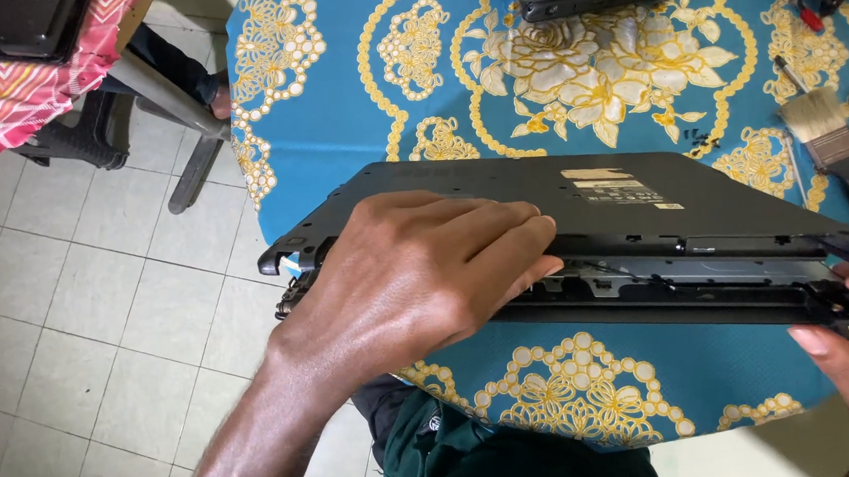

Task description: Removing the back cover of an Acer laptop by unscrewing fasteners and prying the plastic casing apart.

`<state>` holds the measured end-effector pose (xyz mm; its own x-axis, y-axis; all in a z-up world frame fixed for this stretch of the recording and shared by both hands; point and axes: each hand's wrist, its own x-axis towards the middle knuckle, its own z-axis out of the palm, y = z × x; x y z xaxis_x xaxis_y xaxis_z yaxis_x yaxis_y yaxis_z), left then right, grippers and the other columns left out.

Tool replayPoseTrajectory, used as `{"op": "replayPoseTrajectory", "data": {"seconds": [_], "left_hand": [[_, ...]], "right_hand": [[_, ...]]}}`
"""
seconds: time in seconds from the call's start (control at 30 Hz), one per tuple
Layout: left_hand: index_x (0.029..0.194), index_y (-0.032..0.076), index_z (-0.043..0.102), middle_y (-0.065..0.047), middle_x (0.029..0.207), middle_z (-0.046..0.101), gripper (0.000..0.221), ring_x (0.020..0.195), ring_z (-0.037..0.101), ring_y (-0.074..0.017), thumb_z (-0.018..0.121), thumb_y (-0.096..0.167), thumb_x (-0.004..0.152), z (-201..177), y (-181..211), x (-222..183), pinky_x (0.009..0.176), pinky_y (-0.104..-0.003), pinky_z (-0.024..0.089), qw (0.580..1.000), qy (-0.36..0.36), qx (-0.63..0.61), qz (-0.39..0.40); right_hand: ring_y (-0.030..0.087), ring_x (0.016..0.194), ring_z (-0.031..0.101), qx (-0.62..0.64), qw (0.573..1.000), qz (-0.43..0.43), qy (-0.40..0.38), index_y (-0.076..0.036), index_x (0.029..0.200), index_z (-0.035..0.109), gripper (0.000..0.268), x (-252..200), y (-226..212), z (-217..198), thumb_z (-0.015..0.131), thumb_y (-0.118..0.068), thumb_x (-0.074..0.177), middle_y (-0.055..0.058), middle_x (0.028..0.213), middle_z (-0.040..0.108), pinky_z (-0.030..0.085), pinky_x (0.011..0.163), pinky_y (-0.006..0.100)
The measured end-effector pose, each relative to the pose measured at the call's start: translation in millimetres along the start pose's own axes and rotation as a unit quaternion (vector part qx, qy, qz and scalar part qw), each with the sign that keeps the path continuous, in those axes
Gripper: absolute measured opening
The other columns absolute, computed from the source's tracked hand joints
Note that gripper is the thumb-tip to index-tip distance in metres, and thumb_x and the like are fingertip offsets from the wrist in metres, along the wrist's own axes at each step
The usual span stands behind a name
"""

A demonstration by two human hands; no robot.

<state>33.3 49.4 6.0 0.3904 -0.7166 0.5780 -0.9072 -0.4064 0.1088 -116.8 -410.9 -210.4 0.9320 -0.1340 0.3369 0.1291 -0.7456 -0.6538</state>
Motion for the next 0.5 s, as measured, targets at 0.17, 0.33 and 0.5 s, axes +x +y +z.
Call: {"op": "replayPoseTrajectory", "data": {"seconds": [0.17, 0.33, 0.5], "left_hand": [[0.108, 0.009, 0.064, -0.004, 0.107, 0.076, 0.012, 0.087, 0.075, -0.0218, 0.07, 0.019, 0.109, 1, -1, 0, 0.065, -0.035, 0.052, 1.0, 0.003, -0.002, -0.002], [0.109, 0.007, 0.066, -0.007, 0.108, 0.078, 0.014, 0.091, 0.077, -0.0241, 0.072, 0.02, 0.109, 1, -2, -1, 0.067, -0.036, 0.055, 1.0, 0.002, -0.007, 0.004], [0.114, 0.008, 0.067, -0.007, 0.111, 0.077, 0.017, 0.095, 0.078, -0.0237, 0.075, 0.021, 0.107, 1, -1, -3, 0.07, -0.037, 0.057, 1.0, -0.015, -0.001, 0.006]], "right_hand": [[0.038, 0.147, 0.05, 0.011, 1.0, 0.014, 0.017, 0.012, 0.145, 0.049, 0.057, -5, -1, 4, 0.072, -0.004, 0.096, 0.029, 0.154, 0.052, 0.036, 0.135, 0.05], [0.045, 0.143, 0.049, -0.026, 0.998, 0.062, 0.005, 0.019, 0.153, 0.046, 0.068, 3, -34, 3, 0.072, -0.002, 0.093, 0.036, 0.156, 0.048, 0.04, 0.119, 0.054], [0.047, 0.149, 0.045, 0.077, 0.995, 0.064, 0.023, 0.019, 0.144, 0.038, 0.058, 16, -119, 5, 0.062, 0.014, 0.09, 0.031, 0.17, 0.034, 0.038, 0.126, 0.052]]}}
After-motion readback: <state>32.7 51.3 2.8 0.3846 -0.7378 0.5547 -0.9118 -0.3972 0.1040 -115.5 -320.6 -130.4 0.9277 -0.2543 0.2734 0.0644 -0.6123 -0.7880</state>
